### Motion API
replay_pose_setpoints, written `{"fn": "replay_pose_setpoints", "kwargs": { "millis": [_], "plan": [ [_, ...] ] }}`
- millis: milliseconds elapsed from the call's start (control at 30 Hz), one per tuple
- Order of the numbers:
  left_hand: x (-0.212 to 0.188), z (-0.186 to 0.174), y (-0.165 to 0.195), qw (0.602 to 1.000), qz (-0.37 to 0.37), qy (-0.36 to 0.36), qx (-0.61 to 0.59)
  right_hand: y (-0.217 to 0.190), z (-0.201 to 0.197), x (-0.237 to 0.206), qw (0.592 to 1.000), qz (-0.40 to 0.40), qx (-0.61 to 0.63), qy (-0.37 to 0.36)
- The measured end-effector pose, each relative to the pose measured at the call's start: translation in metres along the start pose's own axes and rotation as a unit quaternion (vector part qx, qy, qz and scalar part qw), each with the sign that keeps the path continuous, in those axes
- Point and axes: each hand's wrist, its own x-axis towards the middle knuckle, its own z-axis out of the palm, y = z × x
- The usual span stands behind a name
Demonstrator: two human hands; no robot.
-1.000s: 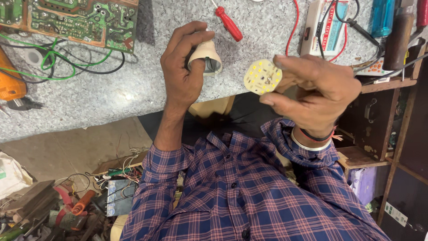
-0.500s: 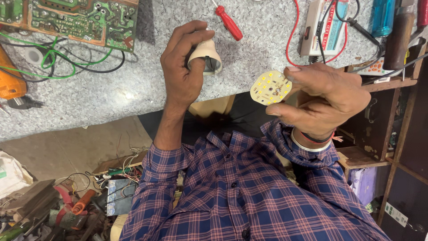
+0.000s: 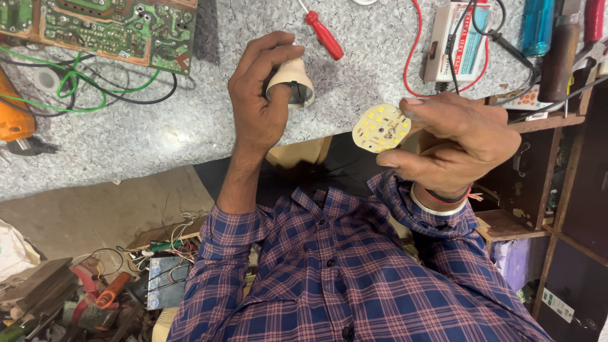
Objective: The person tests a small LED light module with a multimeter, then uses a screwdriver and soldering iron to remove and reattach components. They open a drawer to retrieve a small electronic part, place it on the module, and solder it in place.
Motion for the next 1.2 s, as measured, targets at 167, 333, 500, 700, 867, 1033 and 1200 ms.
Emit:
{"fn": "replay_pose_setpoints", "kwargs": {
  "millis": [167,333,500,700,867,1033,1200],
  "plan": [
    [-0.001,0.000,0.001,1.000,0.003,0.004,0.014,0.024,0.006,0.003,0.998,0.037,-0.021,-0.043],
    [0.001,-0.001,0.002,0.999,0.036,0.021,0.016,0.063,0.036,0.000,0.975,0.191,-0.095,-0.065],
    [0.000,-0.003,0.005,0.999,0.036,0.019,0.019,0.073,0.045,0.006,0.973,0.215,-0.067,-0.045],
    [-0.001,-0.003,0.009,0.999,0.017,0.021,0.021,0.052,0.056,0.012,0.971,0.082,-0.222,-0.022],
    [0.000,-0.001,0.010,0.999,-0.049,0.018,0.008,0.035,0.069,0.009,0.986,0.073,-0.087,-0.119],
    [-0.002,-0.003,0.009,1.000,0.015,0.012,0.017,0.041,0.085,-0.002,0.988,0.094,-0.027,-0.122],
    [0.000,-0.002,0.004,0.999,0.044,0.012,0.011,0.056,0.089,-0.015,0.980,0.153,0.100,-0.074]
  ]
}}
